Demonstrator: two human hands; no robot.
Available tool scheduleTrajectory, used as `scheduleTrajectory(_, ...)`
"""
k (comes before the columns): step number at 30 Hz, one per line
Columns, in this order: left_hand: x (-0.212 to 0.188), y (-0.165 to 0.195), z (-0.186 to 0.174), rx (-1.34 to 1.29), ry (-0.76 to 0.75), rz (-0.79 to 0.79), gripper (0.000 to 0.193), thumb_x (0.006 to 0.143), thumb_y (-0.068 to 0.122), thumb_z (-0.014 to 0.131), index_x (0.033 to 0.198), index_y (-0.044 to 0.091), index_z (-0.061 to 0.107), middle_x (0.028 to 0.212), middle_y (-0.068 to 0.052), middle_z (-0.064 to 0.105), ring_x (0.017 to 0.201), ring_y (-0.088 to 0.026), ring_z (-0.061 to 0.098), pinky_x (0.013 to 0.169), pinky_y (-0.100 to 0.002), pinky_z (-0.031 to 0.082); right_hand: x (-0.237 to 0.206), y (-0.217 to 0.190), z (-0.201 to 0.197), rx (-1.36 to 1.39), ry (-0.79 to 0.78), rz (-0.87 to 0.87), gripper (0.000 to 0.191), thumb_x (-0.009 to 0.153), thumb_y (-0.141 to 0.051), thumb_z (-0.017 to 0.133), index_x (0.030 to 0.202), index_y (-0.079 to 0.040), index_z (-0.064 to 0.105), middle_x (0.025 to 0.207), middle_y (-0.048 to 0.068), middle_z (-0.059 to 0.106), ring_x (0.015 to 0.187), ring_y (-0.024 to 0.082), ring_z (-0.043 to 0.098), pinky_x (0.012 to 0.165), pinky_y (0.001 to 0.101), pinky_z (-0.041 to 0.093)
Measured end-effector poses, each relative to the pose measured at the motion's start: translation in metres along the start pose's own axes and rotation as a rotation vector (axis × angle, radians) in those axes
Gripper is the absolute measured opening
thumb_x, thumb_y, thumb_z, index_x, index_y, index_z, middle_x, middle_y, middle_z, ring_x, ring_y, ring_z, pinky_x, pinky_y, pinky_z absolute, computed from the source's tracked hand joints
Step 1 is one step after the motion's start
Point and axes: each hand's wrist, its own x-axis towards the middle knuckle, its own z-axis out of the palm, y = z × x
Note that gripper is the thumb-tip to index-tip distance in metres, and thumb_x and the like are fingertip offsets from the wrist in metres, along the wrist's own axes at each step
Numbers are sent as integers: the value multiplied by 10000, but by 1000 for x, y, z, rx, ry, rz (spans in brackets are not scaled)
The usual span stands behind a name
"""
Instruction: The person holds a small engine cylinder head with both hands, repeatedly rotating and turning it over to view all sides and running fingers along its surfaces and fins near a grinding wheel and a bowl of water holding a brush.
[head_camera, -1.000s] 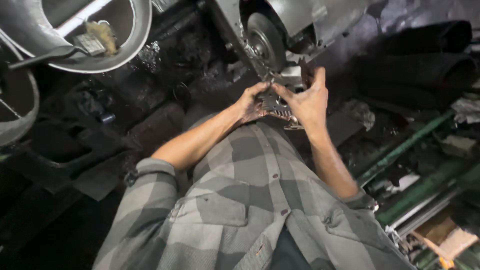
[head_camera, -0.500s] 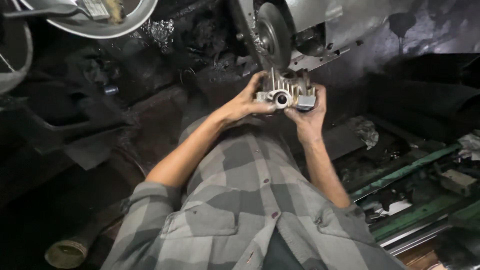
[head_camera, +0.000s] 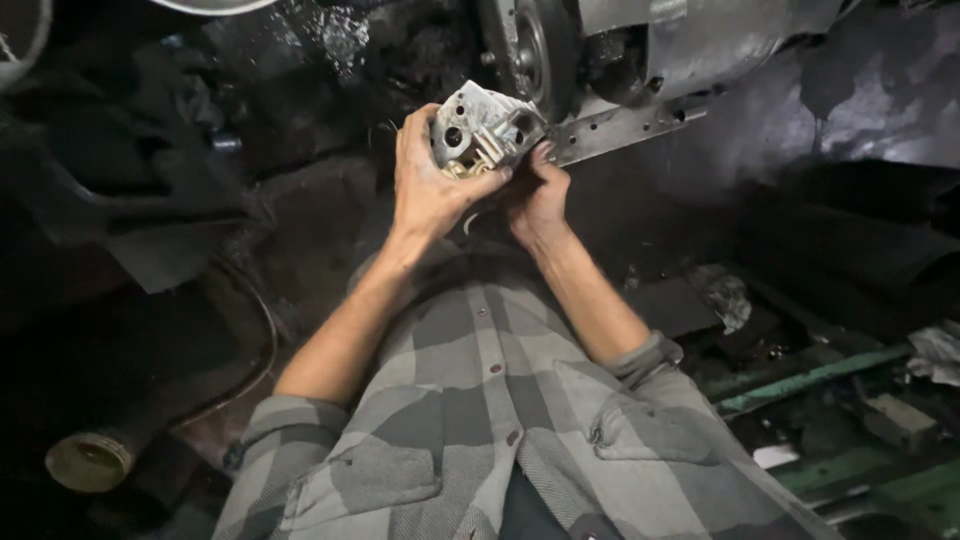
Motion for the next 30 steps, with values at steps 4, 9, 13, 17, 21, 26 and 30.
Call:
scheduleTrajectory(4, 4, 12, 4, 127, 72, 98, 919, 609, 374, 971, 1314, -26, 539, 1240, -190, 605, 1172, -352, 560, 1012, -431, 482, 2, -3, 10, 13, -30, -33, 603, 1027, -472, 481, 1412, -12, 545, 1406, 151, 632, 1330, 327, 591, 1181, 489, 435)
scheduleTrajectory(9, 13, 13, 0, 4, 20, 71, 901, 613, 377, 932, 1310, -45, 547, 1235, -206, 607, 1167, -336, 598, 1010, -415, 504, -1, -9, 6, 2, 0, -51, 467, 1046, -368, 564, 1380, -41, 566, 1350, 111, 649, 1270, 301, 601, 1107, 469, 453)
scheduleTrajectory(13, 15, 15, 6, -87, -84, 47, 905, 604, 377, 930, 1310, -43, 551, 1253, -202, 619, 1181, -303, 617, 1029, -396, 505, -10, -14, -4, -11, 57, -61, 461, 1000, -329, 588, 1367, -50, 574, 1333, 90, 668, 1268, 276, 605, 1114, 439, 477)
scheduleTrajectory(17, 12, 14, 18, -180, -222, 70, 937, 607, 343, 943, 1351, -42, 525, 1280, -185, 616, 1206, -274, 615, 1062, -376, 493, -29, -24, -20, -35, 161, -119, 484, 1040, -367, 570, 1398, -42, 563, 1364, 95, 647, 1291, 277, 586, 1144, 441, 444)
scheduleTrajectory(21, 4, 6, 22, -388, -496, 173, 1051, 641, 284, 975, 1471, -33, 413, 1395, -187, 535, 1335, -274, 528, 1167, -358, 414, -61, -37, -44, -92, 202, -234, 579, 872, -180, 572, 1433, -53, 505, 1413, 114, 591, 1307, 294, 588, 1158, 454, 437)
scheduleTrajectory(26, 1, 5, 19, -456, -787, 307, 1084, 673, 225, 970, 1553, 22, 372, 1499, -148, 422, 1460, -270, 430, 1250, -351, 363, -102, -47, -55, -257, -87, -434, 819, 624, -25, 539, 1436, -31, 430, 1332, 160, 589, 1305, 286, 594, 1180, 403, 459)
scheduleTrajectory(30, 4, 8, 16, -370, -853, 328, 1115, 644, 204, 984, 1560, 46, 369, 1512, -127, 425, 1465, -264, 409, 1243, -366, 329, -115, -44, -42, -278, -20, -468, 822, 602, -24, 562, 1412, -22, 415, 1334, 152, 587, 1281, 276, 594, 1194, 436, 478)
